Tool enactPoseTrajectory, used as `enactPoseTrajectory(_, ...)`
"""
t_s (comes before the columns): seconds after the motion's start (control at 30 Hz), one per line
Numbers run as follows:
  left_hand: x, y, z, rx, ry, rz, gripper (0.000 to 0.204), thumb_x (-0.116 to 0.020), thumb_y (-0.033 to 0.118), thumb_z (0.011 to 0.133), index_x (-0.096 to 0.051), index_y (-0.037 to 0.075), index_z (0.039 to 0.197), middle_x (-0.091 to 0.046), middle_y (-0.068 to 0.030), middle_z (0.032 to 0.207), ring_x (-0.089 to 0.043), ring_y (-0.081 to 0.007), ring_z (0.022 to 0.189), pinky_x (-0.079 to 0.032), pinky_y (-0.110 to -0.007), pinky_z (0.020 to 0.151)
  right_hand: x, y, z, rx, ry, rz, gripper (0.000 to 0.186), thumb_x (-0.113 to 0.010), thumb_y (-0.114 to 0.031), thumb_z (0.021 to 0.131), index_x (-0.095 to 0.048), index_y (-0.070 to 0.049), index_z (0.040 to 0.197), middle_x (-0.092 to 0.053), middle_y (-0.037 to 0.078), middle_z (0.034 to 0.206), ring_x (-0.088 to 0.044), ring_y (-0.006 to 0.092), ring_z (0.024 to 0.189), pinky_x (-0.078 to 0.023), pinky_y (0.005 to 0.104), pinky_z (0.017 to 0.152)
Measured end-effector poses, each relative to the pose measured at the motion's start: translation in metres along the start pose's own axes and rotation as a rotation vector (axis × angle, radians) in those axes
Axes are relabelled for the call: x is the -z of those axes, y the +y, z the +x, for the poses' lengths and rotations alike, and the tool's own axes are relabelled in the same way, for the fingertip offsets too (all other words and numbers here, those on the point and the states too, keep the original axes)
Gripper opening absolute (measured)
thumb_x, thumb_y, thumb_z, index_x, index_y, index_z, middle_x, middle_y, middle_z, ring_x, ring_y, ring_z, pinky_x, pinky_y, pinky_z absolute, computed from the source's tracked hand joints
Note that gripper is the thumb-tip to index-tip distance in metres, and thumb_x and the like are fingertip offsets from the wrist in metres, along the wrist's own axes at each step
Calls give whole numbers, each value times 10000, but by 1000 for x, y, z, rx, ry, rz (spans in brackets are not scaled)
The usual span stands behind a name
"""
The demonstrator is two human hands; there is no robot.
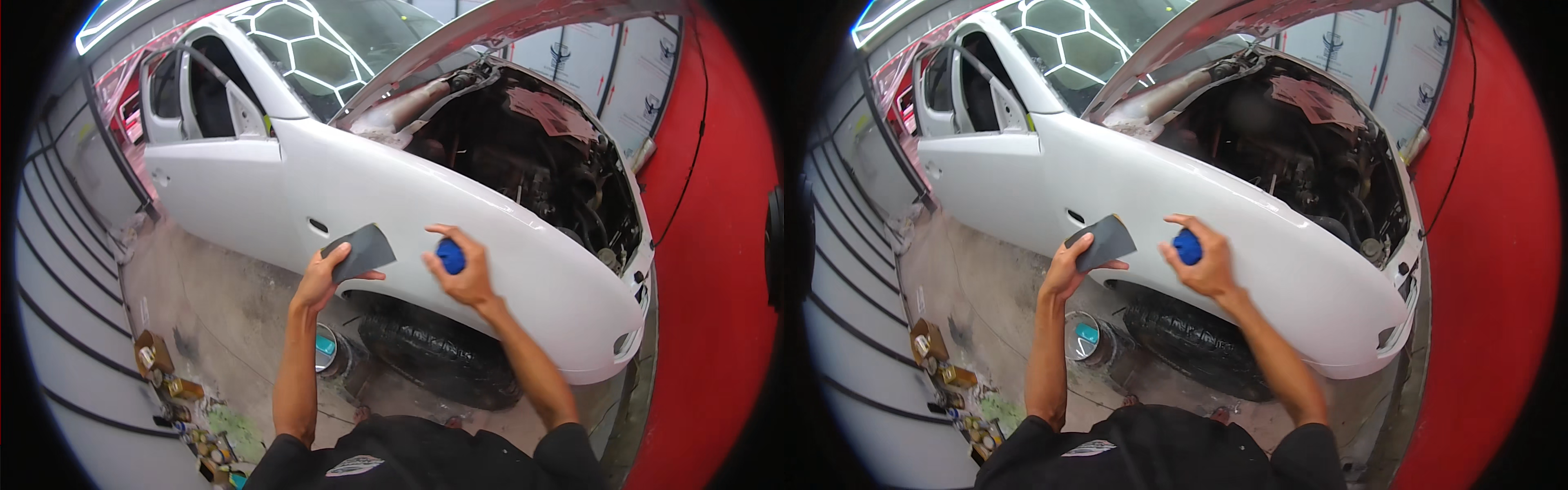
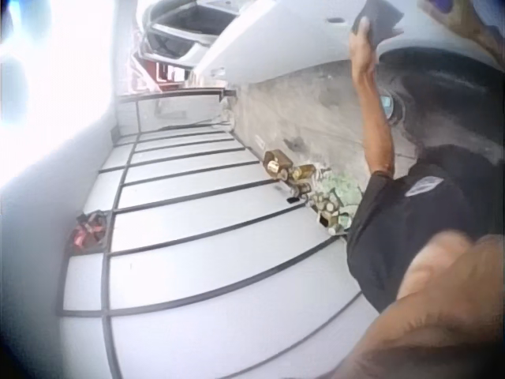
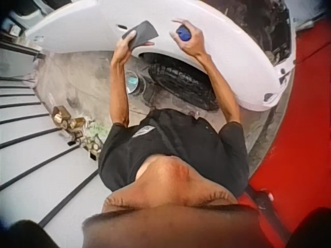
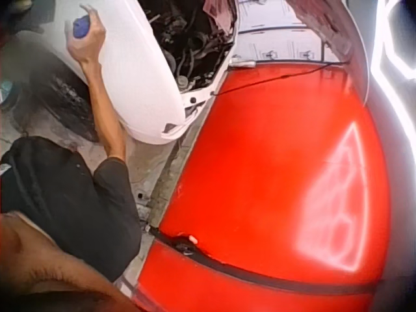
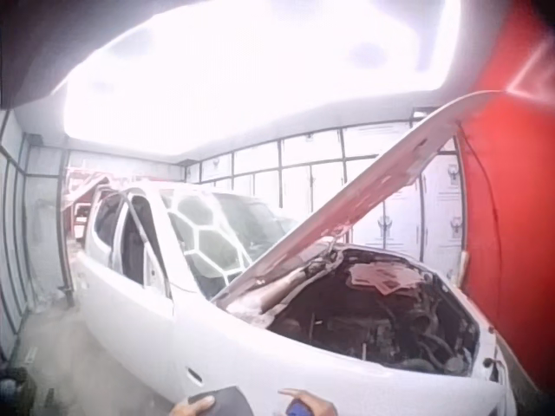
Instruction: The person sands the front fender of a car using sandpaper while applying water with a sponge dipped from a bucket.
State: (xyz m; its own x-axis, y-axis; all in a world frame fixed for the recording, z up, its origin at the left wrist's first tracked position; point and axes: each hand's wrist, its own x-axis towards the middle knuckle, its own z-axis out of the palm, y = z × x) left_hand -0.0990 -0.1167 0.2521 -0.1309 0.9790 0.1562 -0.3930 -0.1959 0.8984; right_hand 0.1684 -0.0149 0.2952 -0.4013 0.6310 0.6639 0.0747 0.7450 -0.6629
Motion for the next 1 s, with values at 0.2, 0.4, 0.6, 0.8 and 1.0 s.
enactPoseTrajectory(0.2, -53, -10, -43, -43, 197, 316, 351, -610, 242, 1050, -650, -60, 1225, -729, -100, 1093, -689, -154, 952, -553, -322, 870, -40, 4, -44, -304, -263, 610, 239, -770, -196, 948, -719, -18, 1100, -641, -6, 814, -574, 75, 737, -491, 254, 696)
enactPoseTrajectory(0.4, -74, -3, -85, -66, 513, 789, 272, -736, 76, 947, -673, 0, 1200, -757, -97, 1086, -708, -134, 975, -559, -300, 844, -27, 4, -54, -199, -223, 429, 172, -794, -169, 906, -708, -22, 927, -671, 16, 794, -634, 112, 725, -507, 284, 687)
enactPoseTrajectory(0.6, -61, -1, -116, -201, 178, 1300, 542, -851, 200, 812, -654, 66, 1298, -733, -119, 1196, -716, -315, 1070, -556, -391, 906, -49, -6, -52, 126, -593, -59, 143, -791, -236, 844, -735, -124, 912, -648, 71, 897, -677, 355, 800, -532, 451, 683)
enactPoseTrajectory(0.8, 15, -12, -121, 6, 367, 1139, 198, -815, 147, 858, -721, -2, 949, -721, -98, 765, -621, -120, 613, -482, -280, 597, -129, -6, -56, -89, -408, 172, 272, -841, -265, 821, -749, -92, 1009, -708, 80, 969, -706, 275, 874, -554, 385, 775)
enactPoseTrajectory(1.0, 123, -24, -133, 84, 526, 405, 118, -780, 94, 931, -726, -11, 923, -720, -7, 833, -616, -47, 738, -470, -224, 626, -220, 25, -61, -353, -811, 352, 334, -861, -293, 838, -735, -5, 953, -702, 94, 900, -678, 202, 818, -526, 333, 769)
